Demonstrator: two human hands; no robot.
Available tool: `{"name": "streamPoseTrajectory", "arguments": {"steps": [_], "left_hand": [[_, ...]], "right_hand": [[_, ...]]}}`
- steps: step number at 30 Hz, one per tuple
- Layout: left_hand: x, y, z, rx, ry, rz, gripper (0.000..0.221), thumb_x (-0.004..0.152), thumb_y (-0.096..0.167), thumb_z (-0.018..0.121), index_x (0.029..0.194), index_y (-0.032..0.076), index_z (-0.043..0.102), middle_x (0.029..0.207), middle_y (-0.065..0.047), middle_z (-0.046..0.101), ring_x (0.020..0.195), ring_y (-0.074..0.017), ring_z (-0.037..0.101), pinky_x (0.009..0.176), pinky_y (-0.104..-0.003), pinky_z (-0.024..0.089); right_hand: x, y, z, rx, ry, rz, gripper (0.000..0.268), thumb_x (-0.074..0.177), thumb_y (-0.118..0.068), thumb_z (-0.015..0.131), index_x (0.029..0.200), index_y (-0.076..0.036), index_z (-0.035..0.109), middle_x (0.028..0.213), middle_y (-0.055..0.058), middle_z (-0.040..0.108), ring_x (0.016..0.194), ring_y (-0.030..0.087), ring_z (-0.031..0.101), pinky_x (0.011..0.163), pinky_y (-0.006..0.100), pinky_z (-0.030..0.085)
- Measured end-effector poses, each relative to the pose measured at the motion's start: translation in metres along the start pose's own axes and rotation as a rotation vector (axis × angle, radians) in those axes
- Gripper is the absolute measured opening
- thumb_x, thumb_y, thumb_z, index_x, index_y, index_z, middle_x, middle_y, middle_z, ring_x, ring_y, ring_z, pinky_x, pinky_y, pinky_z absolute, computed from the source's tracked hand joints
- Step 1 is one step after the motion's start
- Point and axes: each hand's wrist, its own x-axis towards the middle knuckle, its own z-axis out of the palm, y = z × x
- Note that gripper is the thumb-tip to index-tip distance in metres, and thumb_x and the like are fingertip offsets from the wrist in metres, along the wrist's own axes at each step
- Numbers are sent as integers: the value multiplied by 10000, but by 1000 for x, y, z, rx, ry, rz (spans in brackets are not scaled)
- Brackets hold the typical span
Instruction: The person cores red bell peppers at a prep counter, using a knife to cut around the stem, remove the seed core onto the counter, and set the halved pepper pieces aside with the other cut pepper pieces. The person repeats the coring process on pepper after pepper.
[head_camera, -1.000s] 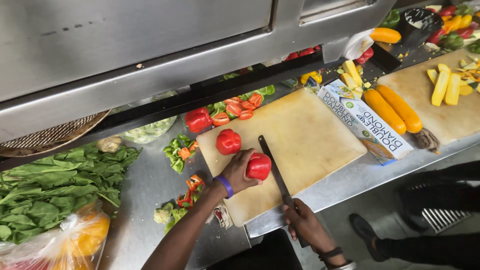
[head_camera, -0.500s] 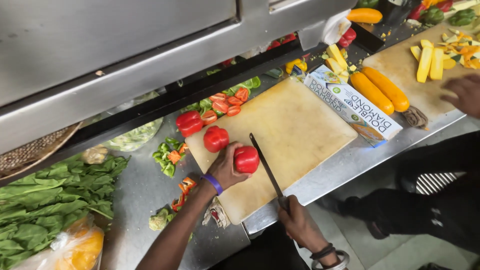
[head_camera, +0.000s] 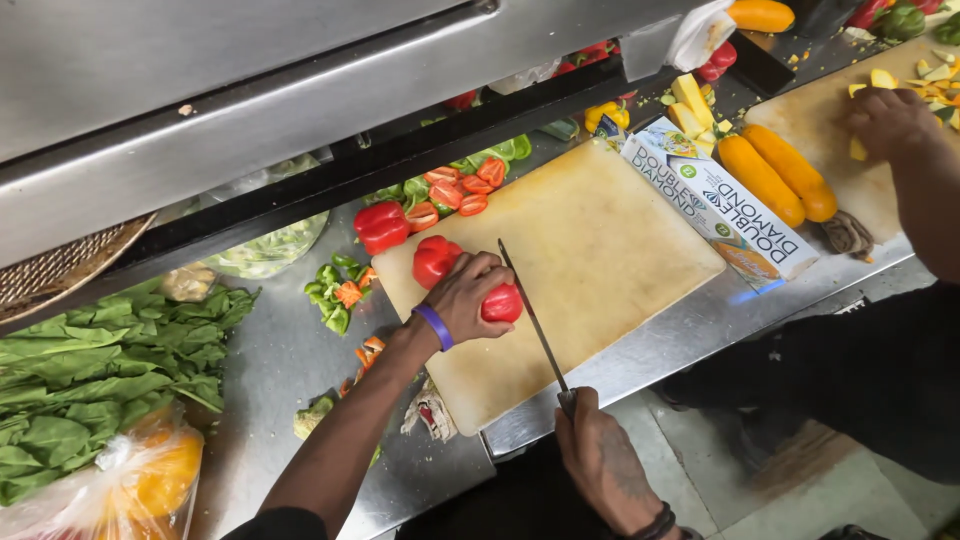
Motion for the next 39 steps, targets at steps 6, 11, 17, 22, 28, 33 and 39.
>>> {"name": "streamPoseTrajectory", "arguments": {"steps": [6, 11, 17, 22, 28, 33, 39], "left_hand": [[0, -2, 4, -5, 35, 0, 690, 600, 334, 926, 1176, 119, 614, 1250, -116, 555, 1164, -378, 516, 1016, -484, 474], [-1, -7, 8, -17, 54, 7, 722, 599, 334, 926, 1208, 119, 604, 1261, -115, 554, 1157, -379, 519, 1019, -486, 475], [1, -8, 9, -46, 36, 9, 715, 594, 313, 926, 1213, 158, 604, 1268, -96, 559, 1166, -371, 524, 1022, -485, 483], [-1, -11, 11, -45, 35, 0, 725, 592, 305, 934, 1219, 156, 601, 1275, -89, 553, 1156, -378, 523, 1011, -492, 484], [-2, 13, 9, -55, 103, -97, 727, 617, 321, 913, 1228, 119, 574, 1267, -122, 545, 1196, -374, 542, 1020, -471, 499], [-18, 35, 20, -16, 173, -416, 583, 901, 301, 764, 1321, 13, 479, 1295, -248, 557, 1186, -456, 560, 985, -509, 493], [-21, 58, 3, -40, 30, -713, 602, 902, 407, 743, 1310, 51, 480, 1196, -227, 617, 1041, -449, 662, 878, -514, 556]], "right_hand": [[3, -4, -1, 90, -135, 139, 242, 944, -173, 627, 984, 6, 470, 611, 218, 650, 563, 406, 671, 486, 486, 511], [10, -2, 12, 72, -106, 94, 240, 941, -176, 628, 957, 4, 471, 608, 228, 649, 583, 412, 673, 488, 494, 508], [41, 2, 29, 91, -90, 42, 201, 960, -127, 610, 985, 18, 473, 623, 213, 651, 579, 393, 666, 491, 479, 505], [7, 26, 51, -147, 185, -229, 208, 954, -115, 644, 1047, 23, 519, 620, 187, 605, 542, 353, 629, 461, 443, 497], [-13, 62, 46, 78, 110, -265, 337, 925, -128, 657, 1146, 57, 483, 736, 180, 661, 603, 378, 631, 516, 451, 497], [5, 68, 32, 83, 14, -175, 306, 893, -120, 678, 1103, 16, 502, 732, 215, 664, 637, 431, 636, 549, 509, 497], [14, 71, 35, 89, -6, -176, 283, 905, -128, 668, 1071, 15, 489, 691, 233, 643, 644, 445, 636, 555, 516, 491]]}}
